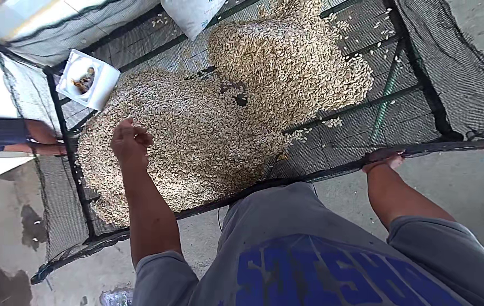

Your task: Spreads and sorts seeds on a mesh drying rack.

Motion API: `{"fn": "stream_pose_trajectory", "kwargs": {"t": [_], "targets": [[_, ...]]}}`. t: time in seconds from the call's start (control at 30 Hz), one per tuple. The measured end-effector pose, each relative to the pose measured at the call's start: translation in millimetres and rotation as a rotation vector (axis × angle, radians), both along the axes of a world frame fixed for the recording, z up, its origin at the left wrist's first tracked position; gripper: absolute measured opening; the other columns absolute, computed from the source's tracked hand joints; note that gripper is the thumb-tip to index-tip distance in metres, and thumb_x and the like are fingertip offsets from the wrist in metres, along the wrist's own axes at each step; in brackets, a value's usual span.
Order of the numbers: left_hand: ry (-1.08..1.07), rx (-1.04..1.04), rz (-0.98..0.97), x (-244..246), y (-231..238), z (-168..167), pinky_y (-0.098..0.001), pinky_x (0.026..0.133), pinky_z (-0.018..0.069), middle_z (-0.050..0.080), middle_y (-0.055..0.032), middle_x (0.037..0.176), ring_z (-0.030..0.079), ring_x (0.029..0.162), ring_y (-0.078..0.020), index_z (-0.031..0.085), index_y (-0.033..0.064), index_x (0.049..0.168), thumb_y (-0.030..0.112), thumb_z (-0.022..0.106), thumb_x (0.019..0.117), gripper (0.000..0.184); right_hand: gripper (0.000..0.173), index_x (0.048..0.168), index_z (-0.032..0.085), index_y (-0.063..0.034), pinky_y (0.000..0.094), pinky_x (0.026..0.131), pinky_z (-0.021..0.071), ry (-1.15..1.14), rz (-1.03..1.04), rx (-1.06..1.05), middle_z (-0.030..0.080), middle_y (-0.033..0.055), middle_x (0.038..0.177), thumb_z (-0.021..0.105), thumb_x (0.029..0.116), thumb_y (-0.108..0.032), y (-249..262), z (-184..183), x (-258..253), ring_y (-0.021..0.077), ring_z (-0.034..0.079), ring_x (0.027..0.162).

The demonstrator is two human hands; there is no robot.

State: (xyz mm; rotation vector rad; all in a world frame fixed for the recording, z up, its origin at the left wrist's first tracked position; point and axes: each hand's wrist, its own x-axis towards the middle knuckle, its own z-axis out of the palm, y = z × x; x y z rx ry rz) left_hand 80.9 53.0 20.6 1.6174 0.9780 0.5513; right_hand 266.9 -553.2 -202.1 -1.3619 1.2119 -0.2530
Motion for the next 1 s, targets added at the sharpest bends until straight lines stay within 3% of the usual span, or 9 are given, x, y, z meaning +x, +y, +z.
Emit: {"fn": "stream_pose_trajectory", "kwargs": {"t": [0.07, 0.13, 0.17, 0.2, 0.27, 0.33, 0.43, 0.73, 1.0], "targets": [[0.112, 0.040, 0.033, 3.6, -0.1, -12.1, -0.0255, 0.050, 0.0567, 0.065, 0.0046, 0.069, 0.063, 0.051, -0.0072, 0.061, 0.0075, 0.119, 0.031, 0.046, 0.1109, 0.029, 0.050, 0.150, 0.042, -0.0035, 0.0456, 0.109, 0.0464, -0.008, 0.001, -0.011, 0.051, 0.0173, 0.147, 0.028, 0.1124, -0.033, -2.8, -2.4, 0.8, 0.0250, 0.051, 0.136], [0.103, 0.096, 0.083, 16.3, -2.9, -13.6, -0.0209, 0.037, 0.0428, 0.050, 0.0086, 0.053, 0.047, 0.039, -0.0029, 0.062, 0.0101, 0.111, 0.035, 0.044, 0.1113, 0.030, 0.051, 0.150, 0.042, -0.0040, 0.0463, 0.109, 0.0462, -0.032, -0.016, 0.016, 0.051, 0.0165, 0.147, 0.026, 0.1125, -0.035, -1.6, -4.4, 1.2, 0.0246, 0.051, 0.136], [0.145, 0.171, 0.063, 22.5, -6.6, -15.4, -0.0205, 0.039, 0.0398, 0.046, 0.0086, 0.054, 0.043, 0.040, -0.0021, 0.063, 0.0101, 0.108, 0.037, 0.043, 0.1113, 0.034, 0.051, 0.150, 0.042, -0.0043, 0.0462, 0.108, 0.0463, -0.038, -0.023, 0.027, 0.051, 0.0162, 0.147, 0.026, 0.1126, -0.035, -3.0, -4.7, 0.7, 0.0244, 0.052, 0.135], [0.244, 0.276, -0.021, 27.7, -11.4, -16.2, -0.0248, 0.048, 0.0429, 0.051, 0.0027, 0.064, 0.046, 0.049, -0.0062, 0.065, 0.0068, 0.109, 0.037, 0.041, 0.1112, 0.038, 0.051, 0.150, 0.042, -0.0042, 0.0462, 0.108, 0.0463, -0.040, -0.024, 0.029, 0.051, 0.0162, 0.147, 0.026, 0.1127, -0.035, -4.3, -4.8, 0.7, 0.0243, 0.052, 0.135], [0.529, 0.461, -0.356, 42.7, -22.7, -9.3, -0.0507, 0.085, 0.0528, 0.069, -0.0212, 0.102, 0.066, 0.089, -0.0308, 0.067, -0.0023, 0.123, 0.027, 0.046, 0.1095, 0.038, 0.051, 0.150, 0.042, -0.0033, 0.0464, 0.108, 0.0465, -0.036, -0.016, 0.020, 0.052, 0.0170, 0.146, 0.027, 0.1126, -0.034, -4.0, -5.4, 0.9, 0.0247, 0.052, 0.134], [0.763, 0.618, -0.639, 62.9, -29.5, -16.9, -0.0678, 0.092, 0.0479, 0.069, -0.0253, 0.114, 0.066, 0.107, -0.0441, 0.071, 0.0052, 0.123, 0.022, 0.053, 0.1061, 0.030, 0.050, 0.149, 0.043, -0.0032, 0.0460, 0.107, 0.0471, -0.028, -0.011, 0.009, 0.053, 0.0173, 0.145, 0.029, 0.1126, -0.033, -3.5, -5.8, 1.1, 0.0247, 0.053, 0.133], [0.947, 0.701, -0.801, 84.4, -31.5, -37.3, -0.0676, 0.095, 0.0480, 0.067, -0.0221, 0.123, 0.063, 0.118, -0.0437, 0.073, 0.0129, 0.122, 0.018, 0.055, 0.1040, 0.027, 0.048, 0.150, 0.042, -0.0033, 0.0454, 0.107, 0.0478, -0.016, 0.007, 0.007, 0.053, 0.0169, 0.145, 0.029, 0.1127, -0.031, -2.5, -3.0, 0.7, 0.0241, 0.053, 0.133], [1.126, 0.709, -0.886, 93.6, -27.5, -54.3, -0.0701, 0.091, 0.0494, 0.066, -0.0217, 0.123, 0.063, 0.116, -0.0445, 0.073, 0.0095, 0.116, 0.014, 0.056, 0.0999, 0.024, 0.046, 0.148, 0.045, -0.0042, 0.0418, 0.104, 0.0491, -0.007, -0.020, -0.010, 0.056, 0.0151, 0.140, 0.029, 0.1129, -0.030, -2.8, -4.6, 3.9, 0.0214, 0.056, 0.129], [0.913, 0.624, -0.719, 80.2, -30.6, -40.6, -0.0661, 0.099, 0.0460, 0.067, -0.0261, 0.120, 0.063, 0.115, -0.0449, 0.068, 0.0024, 0.126, 0.019, 0.051, 0.1073, 0.030, 0.049, 0.151, 0.042, -0.0039, 0.0411, 0.109, 0.0462, 0.079, 0.008, -0.038, 0.052, 0.0158, 0.147, 0.025, 0.1131, -0.031, 3.7, 4.3, 6.7, 0.0223, 0.052, 0.135]]}}
